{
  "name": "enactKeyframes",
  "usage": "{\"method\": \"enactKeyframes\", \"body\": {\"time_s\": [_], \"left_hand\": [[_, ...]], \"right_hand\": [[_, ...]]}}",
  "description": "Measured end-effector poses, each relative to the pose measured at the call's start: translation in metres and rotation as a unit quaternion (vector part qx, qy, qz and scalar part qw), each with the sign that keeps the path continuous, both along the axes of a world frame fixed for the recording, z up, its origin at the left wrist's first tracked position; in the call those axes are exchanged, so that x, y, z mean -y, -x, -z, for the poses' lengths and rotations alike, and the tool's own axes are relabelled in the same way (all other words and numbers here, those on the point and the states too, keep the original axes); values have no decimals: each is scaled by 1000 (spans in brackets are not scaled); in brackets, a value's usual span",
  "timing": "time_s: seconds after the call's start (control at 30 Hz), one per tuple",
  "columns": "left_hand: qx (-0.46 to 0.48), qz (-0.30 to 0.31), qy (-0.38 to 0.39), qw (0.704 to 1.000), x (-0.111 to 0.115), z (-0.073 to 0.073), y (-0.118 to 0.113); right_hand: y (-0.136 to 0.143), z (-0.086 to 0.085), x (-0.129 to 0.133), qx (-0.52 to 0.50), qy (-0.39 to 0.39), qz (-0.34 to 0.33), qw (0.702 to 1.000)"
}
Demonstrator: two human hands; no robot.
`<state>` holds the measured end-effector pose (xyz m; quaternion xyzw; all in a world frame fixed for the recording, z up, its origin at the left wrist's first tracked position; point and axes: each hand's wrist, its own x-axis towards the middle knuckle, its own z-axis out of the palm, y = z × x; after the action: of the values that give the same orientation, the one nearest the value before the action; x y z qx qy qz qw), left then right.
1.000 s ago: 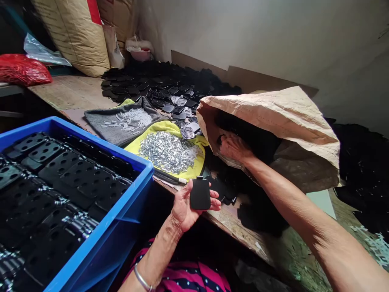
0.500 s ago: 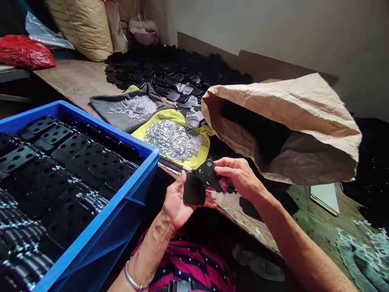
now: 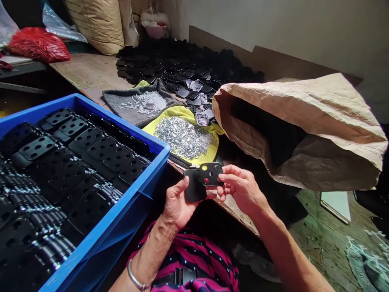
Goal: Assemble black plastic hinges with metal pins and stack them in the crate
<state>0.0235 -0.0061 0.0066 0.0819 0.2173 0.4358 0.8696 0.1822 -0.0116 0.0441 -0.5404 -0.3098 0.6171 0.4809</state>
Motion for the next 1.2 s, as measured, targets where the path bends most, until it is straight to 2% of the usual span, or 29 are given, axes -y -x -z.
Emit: {"method": "enactKeyframes", "body": {"time_s": [0.13,0.2,0.27,0.33,0.37,0.43,0.5,0.53,0.57,0.63,0.67,0.7,0.77,0.83,1.0,1.2], "left_hand": [[-61,-35,-57,996,4,0,-2],[-100,-22,-56,993,6,0,-4],[-129,1,-34,991,7,0,-4],[-139,-5,-26,990,6,2,-3],[-137,-20,-30,990,5,4,-3],[-125,-50,-39,990,2,7,0],[-122,-62,-44,990,-2,10,3],[-126,-64,-46,989,-4,10,5],[-131,-65,-48,988,-5,11,6],[-145,-67,-49,986,-8,11,8],[-149,-66,-44,986,-8,10,9],[-150,-61,-37,986,-8,10,9],[-141,-47,-16,989,-9,9,10],[-115,-30,12,993,-9,9,11],[-42,-3,47,998,-13,10,18],[-22,0,38,999,-12,7,21]], "right_hand": [[26,10,16,-79,12,97,992],[44,18,26,-102,24,129,986],[60,27,35,-98,38,134,985],[69,32,41,-56,64,91,992],[70,32,43,-26,79,44,996],[62,27,40,47,113,-100,987],[44,17,28,132,117,-221,959],[32,11,19,183,100,-248,946],[19,7,7,238,67,-238,939],[-4,3,-24,372,-20,-167,913],[-13,3,-41,447,-53,-131,883],[-21,6,-58,529,-81,-101,839],[-28,17,-90,676,-107,-95,723],[-29,28,-114,731,-92,-102,668],[-23,42,-137,764,-44,-140,628],[-17,30,-137,779,-54,-184,596]]}}
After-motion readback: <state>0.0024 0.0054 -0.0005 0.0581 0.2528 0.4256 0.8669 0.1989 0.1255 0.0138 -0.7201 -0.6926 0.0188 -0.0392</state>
